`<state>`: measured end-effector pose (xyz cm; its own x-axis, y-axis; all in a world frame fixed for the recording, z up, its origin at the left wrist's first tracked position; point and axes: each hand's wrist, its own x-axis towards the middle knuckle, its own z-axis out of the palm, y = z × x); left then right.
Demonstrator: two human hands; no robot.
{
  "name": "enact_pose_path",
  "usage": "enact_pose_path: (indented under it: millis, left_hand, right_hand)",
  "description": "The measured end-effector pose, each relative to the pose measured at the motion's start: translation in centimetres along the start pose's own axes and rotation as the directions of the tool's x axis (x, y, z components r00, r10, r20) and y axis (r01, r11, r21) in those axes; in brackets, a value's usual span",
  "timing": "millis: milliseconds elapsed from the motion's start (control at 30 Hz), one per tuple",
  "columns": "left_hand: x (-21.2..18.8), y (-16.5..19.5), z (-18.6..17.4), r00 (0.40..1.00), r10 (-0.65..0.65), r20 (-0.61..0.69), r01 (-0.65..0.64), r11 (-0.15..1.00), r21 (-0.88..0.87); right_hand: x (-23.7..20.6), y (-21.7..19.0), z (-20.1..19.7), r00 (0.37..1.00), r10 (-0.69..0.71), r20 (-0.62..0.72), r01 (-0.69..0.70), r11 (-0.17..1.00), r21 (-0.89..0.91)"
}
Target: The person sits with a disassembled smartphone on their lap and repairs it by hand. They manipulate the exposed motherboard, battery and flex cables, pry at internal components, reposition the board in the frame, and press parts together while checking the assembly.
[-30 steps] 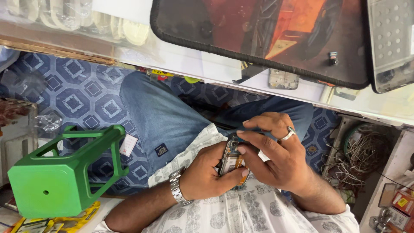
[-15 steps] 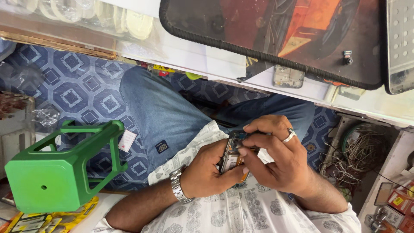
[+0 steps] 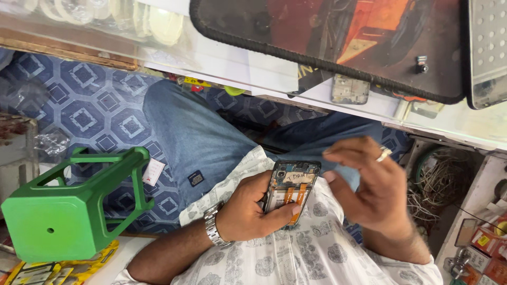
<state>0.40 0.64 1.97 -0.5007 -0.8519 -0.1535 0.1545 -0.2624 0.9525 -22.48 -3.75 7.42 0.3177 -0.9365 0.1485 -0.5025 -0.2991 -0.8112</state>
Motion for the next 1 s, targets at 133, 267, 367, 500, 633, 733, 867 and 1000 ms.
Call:
enact_pose_path:
  millis: [133,267,367,500,633,733,867,1000]
  left_hand:
    - [0.0,0.1,0.0,1.000,-0.012,0.005,0.012,1.000,0.011]
    - [0.0,0.3,0.0,0.999,-0.037,0.003,0.037,0.999,0.004]
    - [0.0,0.3,0.1,0.999,-0.037,0.004,0.037,0.999,0.007]
    - [-0.1,0.3,0.0,1.000,-0.031,-0.005,0.031,0.999,0.010]
    - [-0.2,0.3,-0.1,1.000,-0.012,-0.026,0.012,1.000,0.006]
    - [-0.2,0.3,-0.2,0.999,-0.017,-0.033,0.018,0.999,0.030]
    - [-0.2,0.5,-0.2,0.999,-0.026,-0.029,0.027,0.999,0.024]
    - [-0.1,0.5,-0.1,0.999,-0.045,-0.021,0.045,0.999,0.013]
  right_hand:
    - [-0.7,-0.3,1.1,0.994,-0.108,0.008,0.108,0.987,-0.123]
    - [-1.0,-0.2,1.6,0.983,-0.176,-0.045,0.168,0.975,-0.144]
    - [-1.0,0.1,1.6,0.992,-0.122,-0.041,0.119,0.991,-0.053]
    - [-1.4,0.5,1.5,0.997,-0.078,-0.018,0.077,0.997,-0.030]
    - [-2.5,1.0,1.7,0.996,0.088,-0.014,-0.080,0.956,0.281]
    - [-3.8,1.2,1.9,0.978,0.206,0.019,-0.185,0.829,0.528]
    - [-4.9,1.3,2.4,0.960,0.277,0.034,-0.251,0.807,0.535]
    - [-4.9,1.2,2.8,0.990,0.128,-0.053,-0.098,0.917,0.386]
